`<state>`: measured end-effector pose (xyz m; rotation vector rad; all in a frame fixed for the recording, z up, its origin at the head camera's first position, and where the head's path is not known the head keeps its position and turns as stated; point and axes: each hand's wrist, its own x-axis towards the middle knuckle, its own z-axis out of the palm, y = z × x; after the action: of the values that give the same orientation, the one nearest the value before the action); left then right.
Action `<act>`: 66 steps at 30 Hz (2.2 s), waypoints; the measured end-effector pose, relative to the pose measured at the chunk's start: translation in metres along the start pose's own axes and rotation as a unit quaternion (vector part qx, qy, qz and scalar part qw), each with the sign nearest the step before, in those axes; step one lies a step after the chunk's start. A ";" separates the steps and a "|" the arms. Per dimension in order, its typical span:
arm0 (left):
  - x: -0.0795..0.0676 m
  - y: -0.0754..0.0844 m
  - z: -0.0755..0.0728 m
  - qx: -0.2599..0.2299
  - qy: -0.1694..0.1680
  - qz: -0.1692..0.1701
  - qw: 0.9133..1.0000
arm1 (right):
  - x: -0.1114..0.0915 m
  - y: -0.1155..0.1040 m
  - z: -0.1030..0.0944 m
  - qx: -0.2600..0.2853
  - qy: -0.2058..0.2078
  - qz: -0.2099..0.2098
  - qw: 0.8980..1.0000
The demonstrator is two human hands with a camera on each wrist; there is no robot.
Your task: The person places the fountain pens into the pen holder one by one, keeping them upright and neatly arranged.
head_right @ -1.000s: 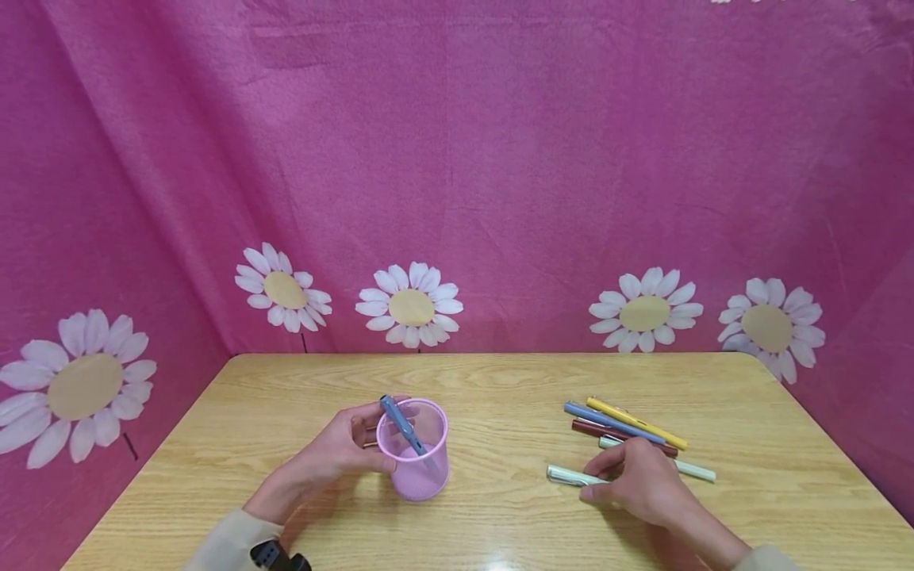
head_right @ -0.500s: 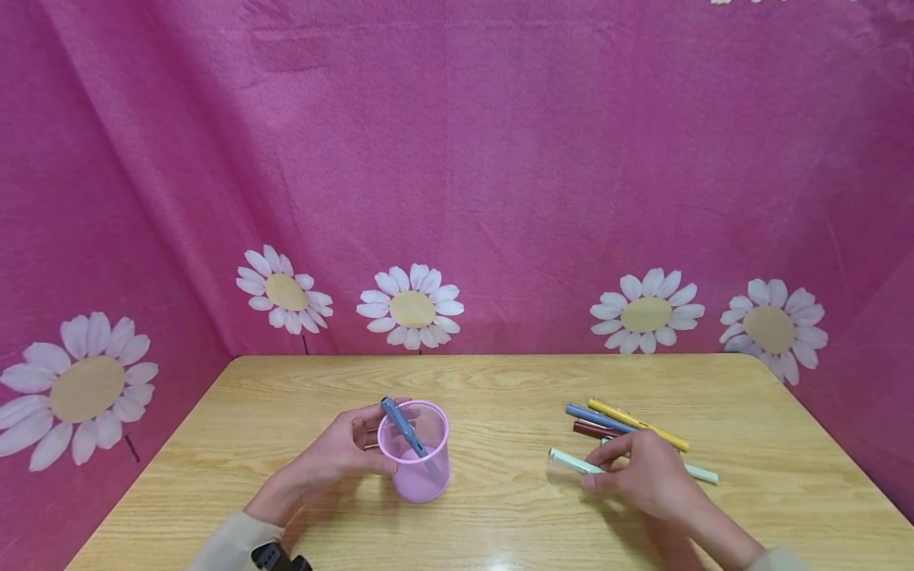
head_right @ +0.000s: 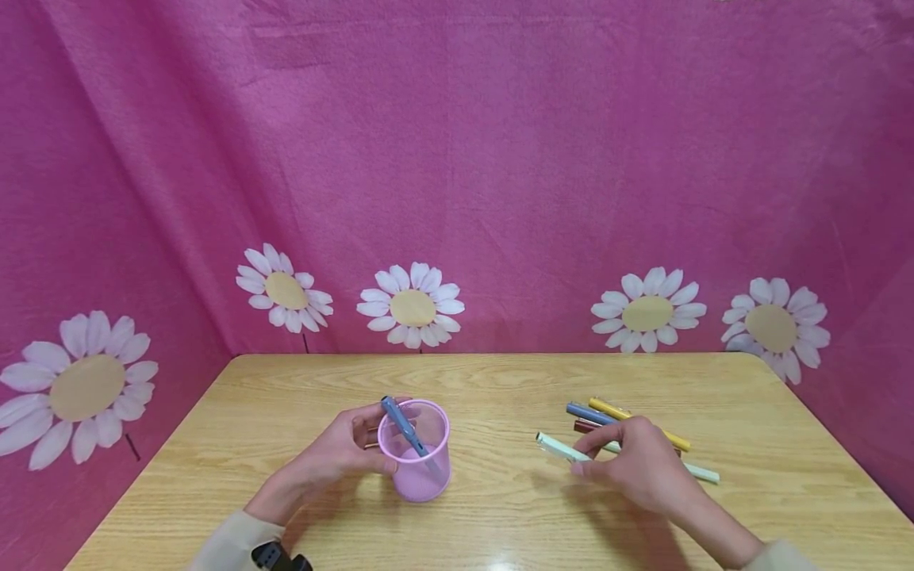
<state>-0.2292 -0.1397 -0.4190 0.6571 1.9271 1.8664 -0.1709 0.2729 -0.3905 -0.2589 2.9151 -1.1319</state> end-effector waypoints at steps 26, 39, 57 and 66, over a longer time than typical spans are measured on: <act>0.000 0.001 0.000 0.015 -0.009 0.013 1.000 | 0.008 -0.043 -0.007 0.093 0.022 -0.003 0.995; -0.001 0.001 0.000 0.017 -0.008 0.017 1.000 | 0.022 -0.073 -0.004 0.094 0.030 -0.024 0.995; 0.000 0.001 0.000 0.019 -0.020 0.023 0.999 | 0.039 -0.116 0.014 0.160 0.032 -0.034 0.986; 0.000 -0.001 -0.002 0.023 -0.019 0.021 0.999 | 0.048 -0.136 0.028 0.205 0.029 -0.031 0.978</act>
<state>-0.2306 -0.1417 -0.4196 0.7463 1.9529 1.8250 -0.1956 0.1480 -0.3174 -0.3144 2.6474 -1.7360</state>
